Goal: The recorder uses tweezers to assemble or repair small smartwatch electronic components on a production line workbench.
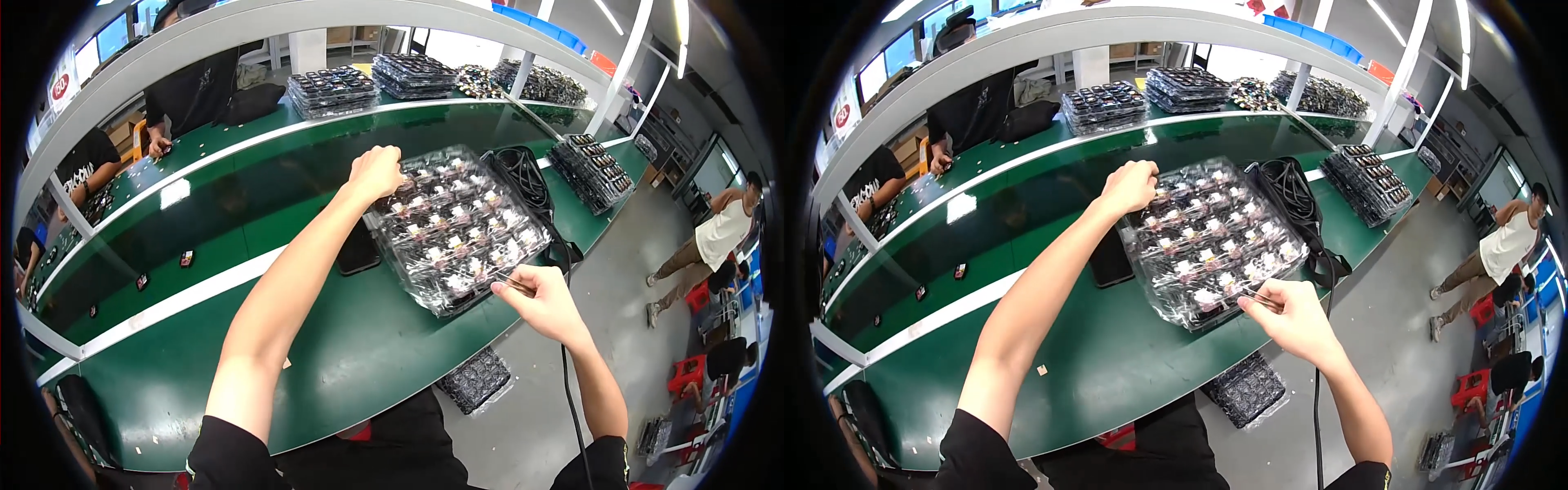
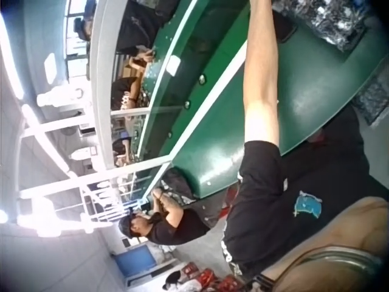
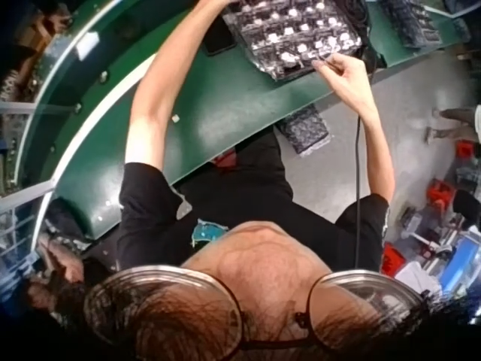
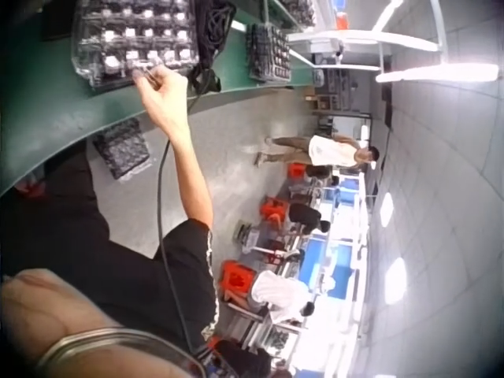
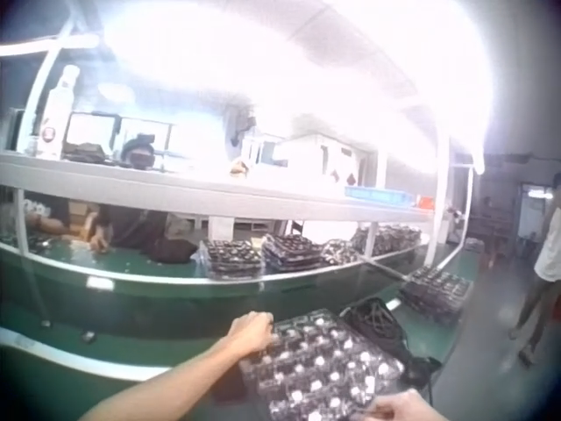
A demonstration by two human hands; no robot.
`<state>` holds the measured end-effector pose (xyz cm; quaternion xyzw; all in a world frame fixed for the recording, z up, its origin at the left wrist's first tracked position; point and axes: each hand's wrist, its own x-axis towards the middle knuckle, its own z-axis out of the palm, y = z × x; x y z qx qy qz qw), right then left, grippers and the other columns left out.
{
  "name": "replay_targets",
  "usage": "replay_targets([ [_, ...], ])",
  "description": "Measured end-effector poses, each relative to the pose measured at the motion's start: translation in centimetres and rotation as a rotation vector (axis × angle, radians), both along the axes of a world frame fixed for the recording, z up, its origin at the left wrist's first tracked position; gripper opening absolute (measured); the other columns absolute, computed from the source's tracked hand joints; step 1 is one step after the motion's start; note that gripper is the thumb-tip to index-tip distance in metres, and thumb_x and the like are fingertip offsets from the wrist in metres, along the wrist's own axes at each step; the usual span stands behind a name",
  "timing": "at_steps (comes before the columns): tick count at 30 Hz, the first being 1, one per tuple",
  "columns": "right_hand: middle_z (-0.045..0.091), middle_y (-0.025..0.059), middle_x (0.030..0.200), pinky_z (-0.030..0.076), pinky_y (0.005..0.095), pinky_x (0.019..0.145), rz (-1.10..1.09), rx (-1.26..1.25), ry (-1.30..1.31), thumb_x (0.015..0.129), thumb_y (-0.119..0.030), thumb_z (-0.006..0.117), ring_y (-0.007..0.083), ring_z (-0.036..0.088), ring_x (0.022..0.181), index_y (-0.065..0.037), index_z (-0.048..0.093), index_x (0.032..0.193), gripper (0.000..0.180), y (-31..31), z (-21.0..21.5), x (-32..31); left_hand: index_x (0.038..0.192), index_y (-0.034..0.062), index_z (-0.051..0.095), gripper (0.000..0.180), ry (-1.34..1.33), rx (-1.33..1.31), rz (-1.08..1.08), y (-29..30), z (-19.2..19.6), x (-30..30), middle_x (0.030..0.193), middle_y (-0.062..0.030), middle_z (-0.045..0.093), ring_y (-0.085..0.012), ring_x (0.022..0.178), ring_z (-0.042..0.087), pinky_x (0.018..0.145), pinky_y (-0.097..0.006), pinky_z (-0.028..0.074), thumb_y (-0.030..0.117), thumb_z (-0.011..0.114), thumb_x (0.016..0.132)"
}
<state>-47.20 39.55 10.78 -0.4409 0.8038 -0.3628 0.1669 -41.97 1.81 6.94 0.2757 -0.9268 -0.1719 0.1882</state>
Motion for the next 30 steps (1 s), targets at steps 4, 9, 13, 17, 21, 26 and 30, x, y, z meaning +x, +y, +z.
replay_targets([
  [4,0.053,-0.0083,0.064,0.030,0.0257,0.054,-0.039,-0.089,-0.005,0.101,-0.015,0.083,-0.0001,0.039,0.062,0.003,0.068,0.081,0.031,1.7,0.2,-1.0,0.125,0.0107,0.082,0.032,0.012,0.003,-0.011,0.7,-1.9,-2.8,0.124,-0.0198,0.080,-0.0401,0.120,0.075,0.106,-0.051,0.059,0.020,0.061,0.102],
  [9,0.047,-0.0112,0.066,0.026,0.0235,0.054,-0.260,-0.433,-0.051,0.105,-0.013,0.078,-0.0013,0.036,0.061,-0.004,0.066,0.083,0.027,6.3,-0.2,-3.6,0.110,0.0100,0.085,0.027,0.042,-0.059,0.018,0.7,-1.7,-3.1,0.108,-0.0197,0.082,-0.0408,0.106,0.079,0.095,-0.053,0.061,0.016,0.063,0.096],
  [13,0.047,-0.0084,0.064,0.025,0.0242,0.052,-0.668,-0.632,-0.043,0.109,-0.025,0.074,0.0013,0.036,0.054,-0.008,0.066,0.085,0.030,13.9,-3.6,-4.6,0.101,0.0085,0.084,0.021,-0.039,-0.100,0.024,1.5,-1.9,-3.9,0.103,-0.0212,0.082,-0.0413,0.102,0.079,0.090,-0.053,0.062,0.015,0.065,0.095],
  [17,0.044,-0.0079,0.060,0.022,0.0253,0.046,-0.961,-0.538,-0.182,0.109,-0.028,0.074,0.0024,0.034,0.049,-0.010,0.063,0.083,0.034,20.7,-12.0,-2.5,0.113,0.0096,0.085,0.025,0.037,-0.105,-0.016,0.3,-2.4,-3.1,0.106,-0.0199,0.082,-0.0408,0.104,0.079,0.092,-0.054,0.062,0.018,0.065,0.099],
  [21,0.045,-0.0079,0.058,0.023,0.0243,0.045,-0.997,-0.334,-0.424,0.107,-0.026,0.077,0.0021,0.035,0.047,-0.008,0.066,0.084,0.031,23.0,-19.1,4.4,0.124,0.0130,0.083,0.029,0.076,-0.060,-0.082,-0.2,-2.2,-3.1,0.113,-0.0158,0.083,-0.0389,0.111,0.078,0.100,-0.051,0.061,0.022,0.064,0.104],
  [26,0.053,-0.0069,0.060,0.025,0.0232,0.046,-0.779,-0.200,-0.675,0.104,-0.020,0.080,0.0013,0.040,0.050,-0.006,0.070,0.084,0.027,18.0,-21.1,10.9,0.130,0.0153,0.081,0.034,0.093,0.016,-0.090,-0.6,-1.8,-1.7,0.120,-0.0159,0.082,-0.0385,0.115,0.077,0.103,-0.052,0.060,0.034,0.064,0.107],
  [30,0.055,-0.0081,0.063,0.029,0.0222,0.052,-0.463,-0.158,-0.612,0.104,-0.012,0.080,-0.0004,0.042,0.055,-0.004,0.069,0.081,0.027,13.3,-19.6,12.7,0.133,0.0122,0.078,0.042,0.194,0.123,-0.041,-1.4,0.4,2.1,0.120,-0.0164,0.082,-0.0373,0.116,0.077,0.101,-0.051,0.059,0.043,0.064,0.108],
])
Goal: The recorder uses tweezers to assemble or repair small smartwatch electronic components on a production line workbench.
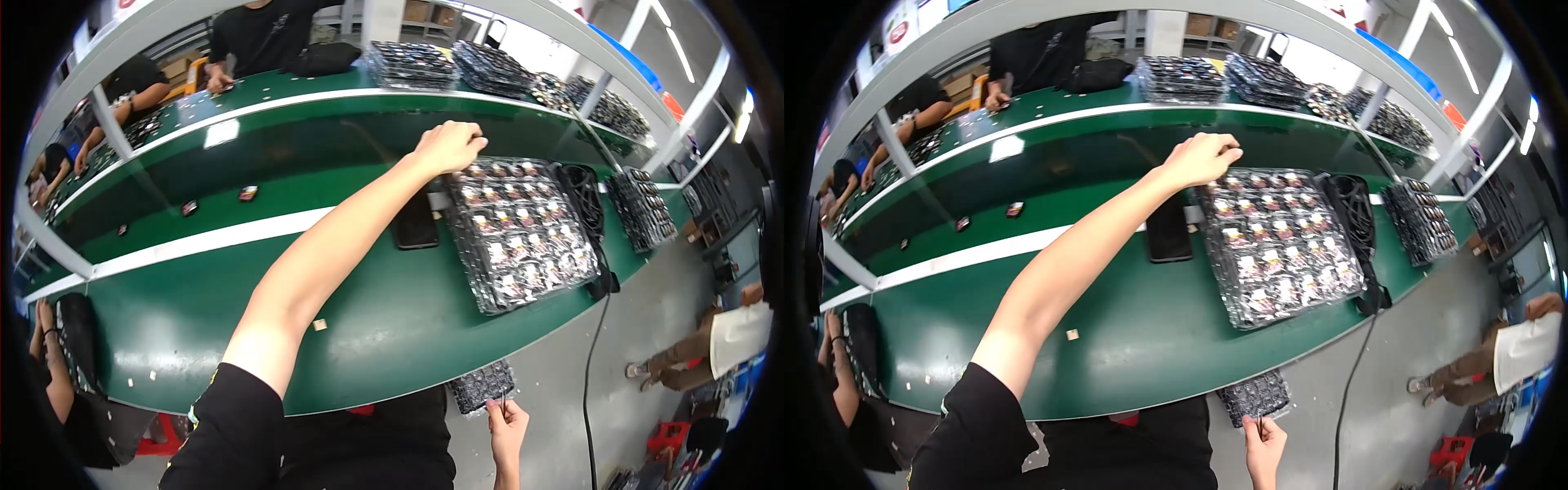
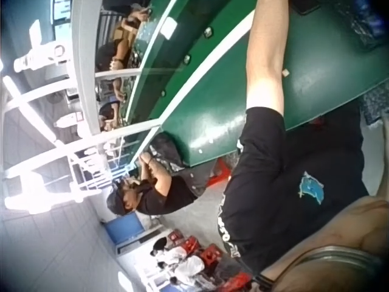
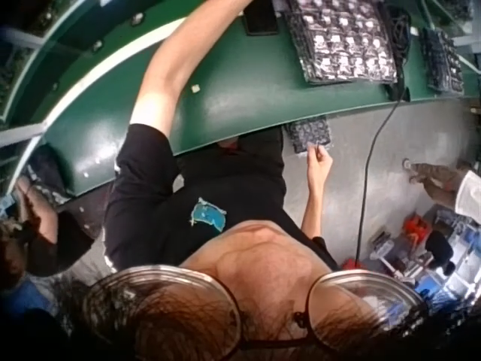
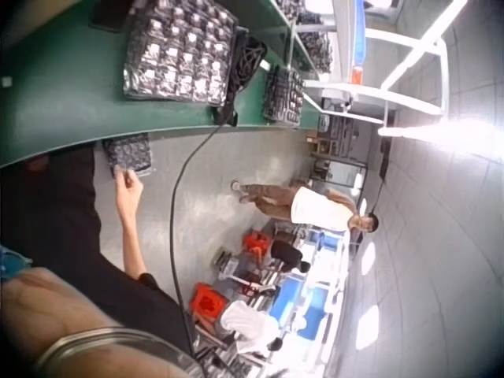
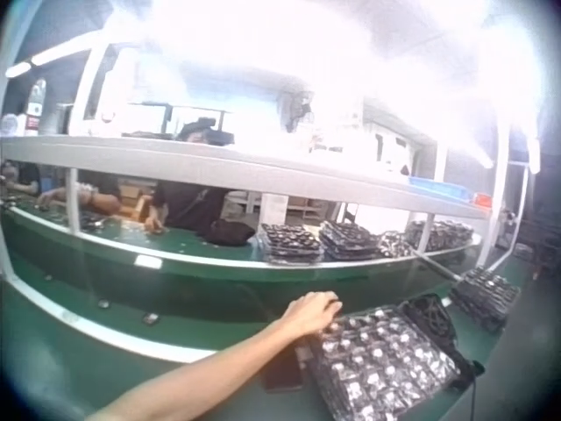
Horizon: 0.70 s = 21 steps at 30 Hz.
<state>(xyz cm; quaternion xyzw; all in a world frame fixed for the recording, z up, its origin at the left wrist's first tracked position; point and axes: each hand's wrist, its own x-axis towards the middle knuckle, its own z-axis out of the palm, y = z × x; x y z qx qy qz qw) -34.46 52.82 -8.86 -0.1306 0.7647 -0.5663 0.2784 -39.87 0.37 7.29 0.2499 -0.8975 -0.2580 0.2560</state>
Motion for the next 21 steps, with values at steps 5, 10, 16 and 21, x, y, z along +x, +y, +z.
replay_targets([
  [5,0.056,-0.0057,0.064,0.032,0.0236,0.052,0.255,-0.114,0.002,0.103,-0.004,0.076,0.0018,0.044,0.054,0.000,0.069,0.086,0.020,-5.3,4.7,1.5,0.132,0.0084,0.075,0.048,-0.170,-0.235,0.054,-3.5,-0.6,11.5,0.132,-0.0189,0.074,-0.0388,0.127,0.070,0.106,-0.052,0.057,0.046,0.070,0.103],
  [10,0.060,-0.0060,0.065,0.034,0.0217,0.053,0.539,-0.190,0.061,0.101,-0.002,0.079,-0.0002,0.046,0.058,0.004,0.072,0.086,0.018,-11.2,7.5,2.5,0.135,0.0059,0.075,0.064,-0.399,-0.377,0.320,-7.5,-4.0,29.2,0.134,-0.0189,0.071,-0.0380,0.130,0.068,0.110,-0.050,0.055,0.055,0.080,0.094],
  [16,0.062,-0.0066,0.064,0.031,0.0206,0.052,0.770,-0.267,0.197,0.100,-0.004,0.083,-0.0022,0.044,0.059,0.004,0.075,0.090,0.015,-19.2,10.4,3.0,0.139,0.0137,0.072,0.050,-0.287,-0.180,0.322,-7.2,-7.4,37.3,0.130,-0.0132,0.068,-0.0348,0.131,0.065,0.110,-0.048,0.053,0.043,0.080,0.099],
  [21,0.059,-0.0087,0.068,0.031,0.0233,0.055,0.943,-0.363,0.216,0.105,-0.013,0.080,-0.0023,0.043,0.063,0.002,0.075,0.095,0.018,-27.4,11.8,4.5,0.145,0.0130,0.068,0.048,-0.167,-0.272,0.290,-7.8,-8.9,36.6,0.134,-0.0111,0.069,-0.0331,0.128,0.064,0.112,-0.046,0.052,0.029,0.078,0.101],
])
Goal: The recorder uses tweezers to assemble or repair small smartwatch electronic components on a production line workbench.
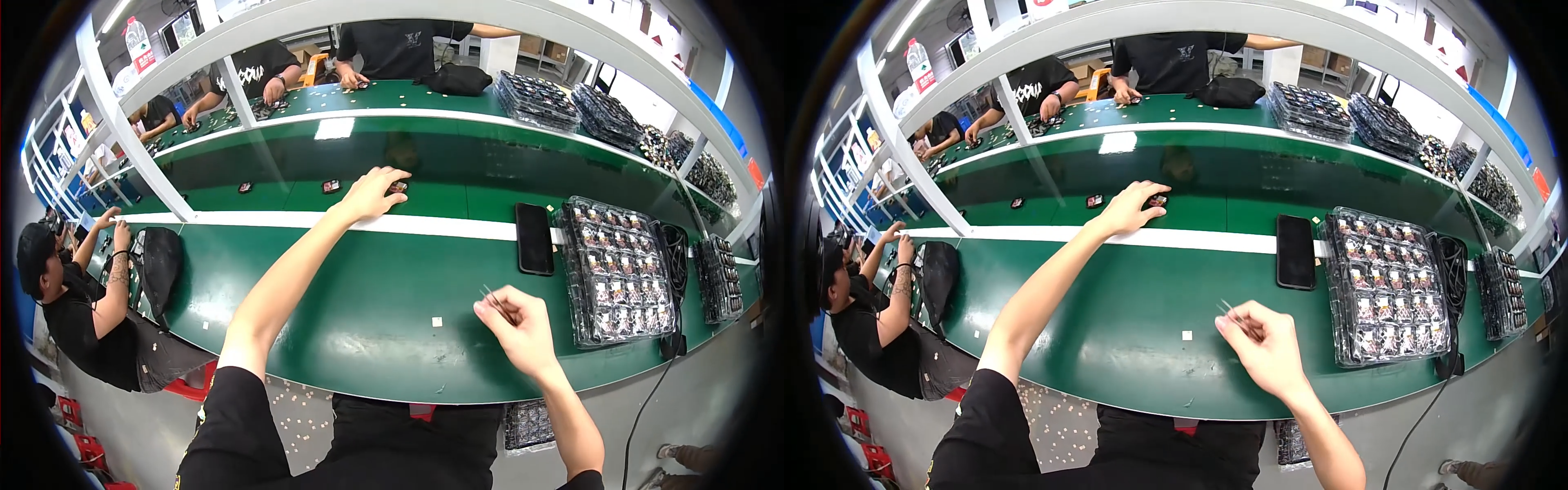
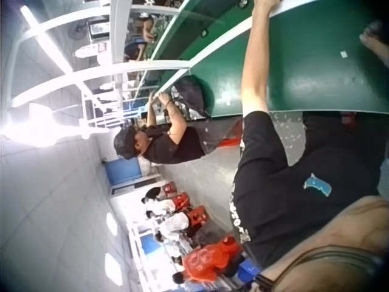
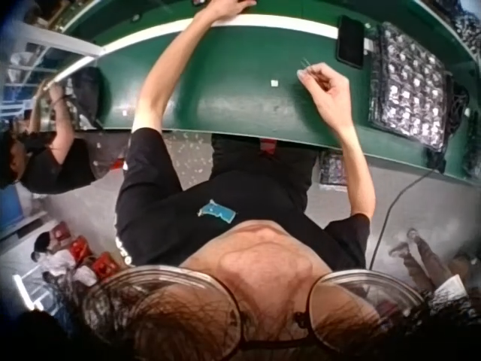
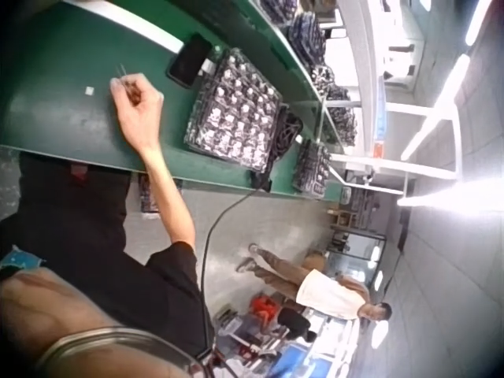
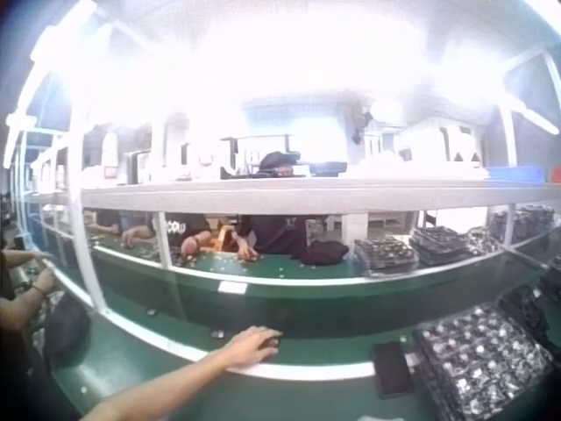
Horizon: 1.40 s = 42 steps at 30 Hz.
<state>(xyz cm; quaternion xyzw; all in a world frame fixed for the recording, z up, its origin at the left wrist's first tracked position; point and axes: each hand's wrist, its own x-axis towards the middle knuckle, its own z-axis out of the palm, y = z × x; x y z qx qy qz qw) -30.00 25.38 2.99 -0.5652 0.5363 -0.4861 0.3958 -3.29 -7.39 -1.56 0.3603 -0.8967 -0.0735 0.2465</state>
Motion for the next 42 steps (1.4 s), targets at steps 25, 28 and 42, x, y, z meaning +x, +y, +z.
replay_targets([
  [25,0.059,-0.0054,0.087,0.037,0.0234,0.064,0.023,0.113,-0.109,0.117,-0.024,0.058,0.0024,0.046,0.077,-0.003,0.072,0.113,0.026,-7.2,-3.9,0.4,0.130,0.0117,0.079,0.057,0.085,0.289,-0.350,17.3,0.7,1.6,0.116,-0.0036,0.070,-0.0245,0.109,0.066,0.099,-0.039,0.044,0.029,0.099,0.079],
  [28,0.064,-0.0044,0.086,0.038,0.0232,0.062,0.048,0.155,-0.164,0.112,-0.015,0.068,0.0021,0.048,0.073,0.000,0.074,0.116,0.017,-6.8,-3.1,1.0,0.131,0.0100,0.078,0.056,0.127,0.262,-0.362,17.4,0.6,1.9,0.116,-0.0047,0.072,-0.0240,0.107,0.067,0.098,-0.038,0.044,0.024,0.098,0.080],
  [42,0.061,0.0023,0.066,0.028,0.0281,0.048,0.063,-0.159,0.312,0.086,0.006,0.081,0.0056,0.045,0.052,0.003,0.084,0.098,0.012,-6.6,-4.1,2.3,0.127,0.0082,0.081,0.054,0.114,0.411,-0.294,16.8,0.9,1.7,0.093,-0.0017,0.070,-0.0168,0.077,0.053,0.080,-0.033,0.037,0.023,0.097,0.078],
])
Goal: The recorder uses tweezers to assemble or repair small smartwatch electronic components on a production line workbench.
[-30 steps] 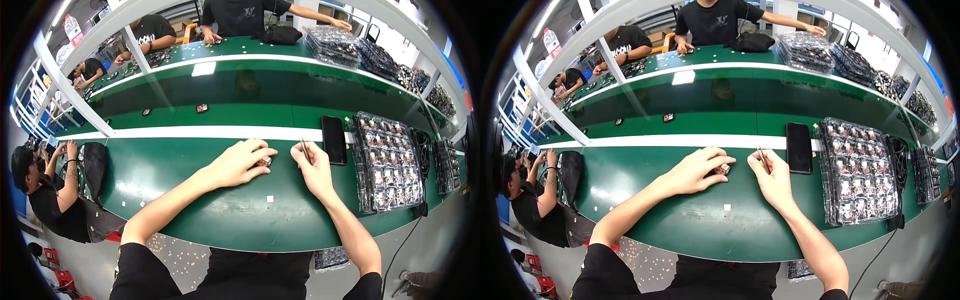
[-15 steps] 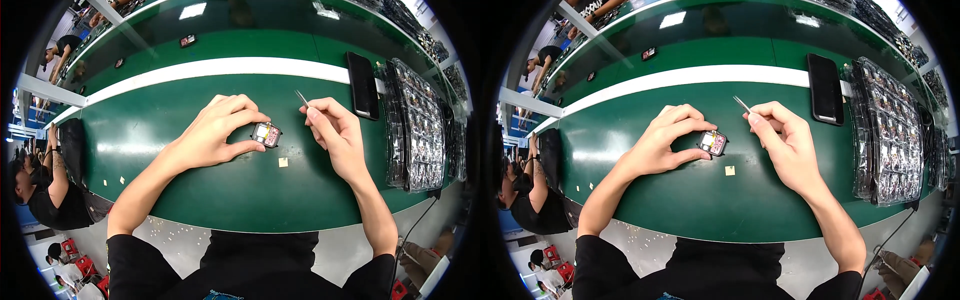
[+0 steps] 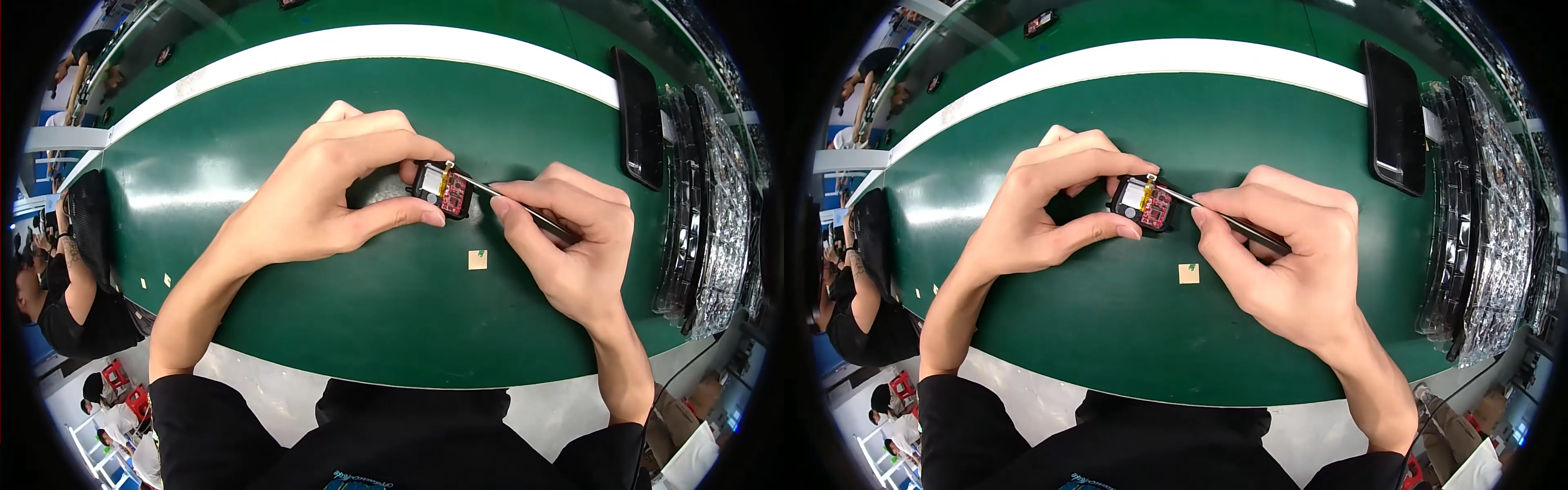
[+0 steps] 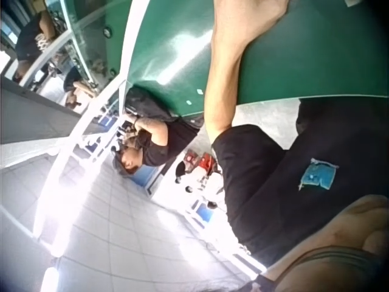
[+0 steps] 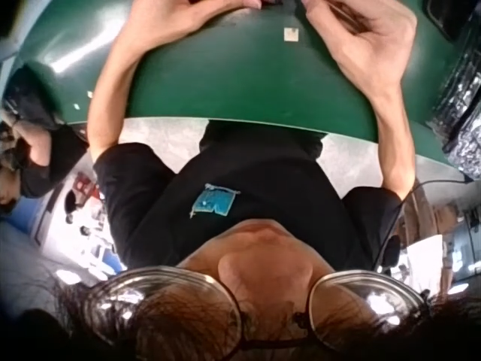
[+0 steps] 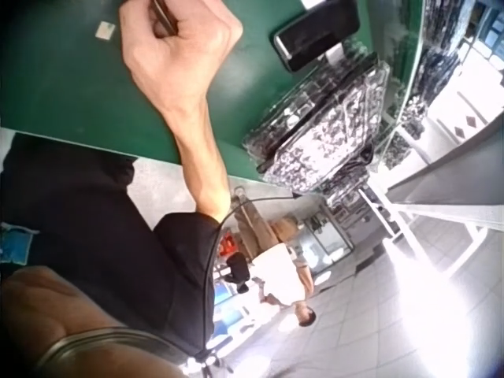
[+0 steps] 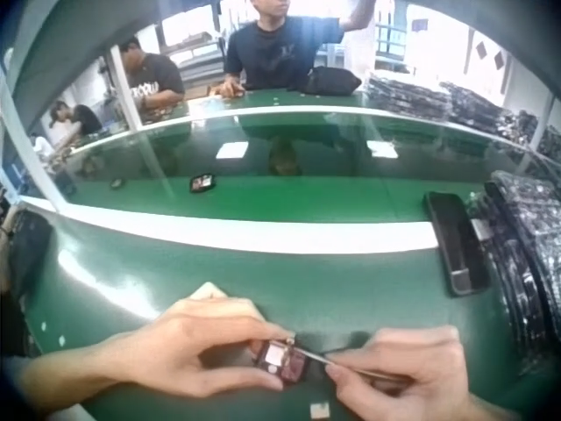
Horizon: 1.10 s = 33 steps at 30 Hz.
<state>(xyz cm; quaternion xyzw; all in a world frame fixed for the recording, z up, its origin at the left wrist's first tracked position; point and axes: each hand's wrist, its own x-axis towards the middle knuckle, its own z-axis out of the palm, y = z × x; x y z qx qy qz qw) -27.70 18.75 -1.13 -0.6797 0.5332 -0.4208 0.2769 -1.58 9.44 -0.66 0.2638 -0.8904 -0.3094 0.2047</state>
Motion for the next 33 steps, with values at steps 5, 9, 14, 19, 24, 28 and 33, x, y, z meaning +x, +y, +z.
replay_targets([
  [5,0.062,0.0012,0.069,0.029,0.0252,0.051,0.015,0.000,0.030,0.088,0.006,0.082,0.0039,0.047,0.057,0.003,0.085,0.101,0.013,-0.2,-0.2,0.1,0.127,0.0083,0.081,0.055,0.018,-0.002,0.001,-0.2,-0.4,0.0,0.089,-0.0015,0.069,-0.0164,0.071,0.047,0.075,-0.033,0.034,0.024,0.098,0.077],
  [9,0.062,0.0036,0.066,0.032,0.0290,0.047,-0.003,-0.011,0.060,0.086,0.004,0.082,0.0084,0.048,0.050,0.002,0.083,0.096,0.010,-0.3,-0.1,0.3,0.127,0.0083,0.081,0.055,0.022,-0.001,-0.014,-0.3,-0.6,0.1,0.089,-0.0020,0.069,-0.0166,0.070,0.046,0.075,-0.033,0.034,0.025,0.097,0.077],
  [14,0.062,0.0023,0.068,0.030,0.0271,0.049,0.016,-0.008,0.035,0.087,0.005,0.082,0.0064,0.047,0.053,0.003,0.084,0.098,0.011,-0.3,-0.1,0.2,0.128,0.0086,0.081,0.056,0.020,-0.013,-0.022,-0.5,-0.7,0.1,0.088,-0.0023,0.068,-0.0164,0.070,0.045,0.075,-0.033,0.035,0.025,0.097,0.076],
  [19,0.061,0.0007,0.069,0.029,0.0250,0.051,0.009,-0.035,0.056,0.089,0.006,0.082,0.0042,0.046,0.056,0.004,0.085,0.101,0.013,-0.4,-0.2,0.3,0.127,0.0087,0.083,0.055,-0.011,0.021,0.022,-0.2,0.0,-0.2,0.083,-0.0018,0.064,-0.0164,0.070,0.044,0.075,-0.033,0.034,0.021,0.097,0.075],
  [24,0.068,0.0062,0.068,0.036,0.0284,0.046,0.005,-0.032,0.014,0.087,0.003,0.080,0.0105,0.056,0.050,0.003,0.084,0.095,0.009,-0.4,-0.3,0.2,0.126,0.0080,0.083,0.055,0.004,0.003,0.009,-0.3,-0.2,-0.2,0.080,-0.0015,0.062,-0.0159,0.070,0.043,0.073,-0.033,0.034,0.018,0.096,0.074],
  [28,0.067,0.0058,0.068,0.036,0.0288,0.046,-0.007,-0.046,-0.014,0.086,0.004,0.081,0.0104,0.054,0.050,0.002,0.084,0.095,0.010,-0.3,-0.6,0.1,0.125,0.0056,0.082,0.054,0.007,0.003,0.024,-0.2,-0.1,-0.4,0.081,-0.0020,0.063,-0.0150,0.071,0.042,0.072,-0.033,0.034,0.015,0.096,0.074],
  [33,0.062,-0.0008,0.072,0.028,0.0254,0.049,-0.010,-0.229,0.096,0.084,0.009,0.085,0.0030,0.042,0.053,0.000,0.087,0.107,0.025,0.0,-1.0,0.1,0.123,0.0045,0.081,0.051,0.041,0.041,0.058,0.0,-0.2,-0.6,0.082,-0.0018,0.065,-0.0144,0.071,0.042,0.071,-0.033,0.034,0.013,0.095,0.075],
])
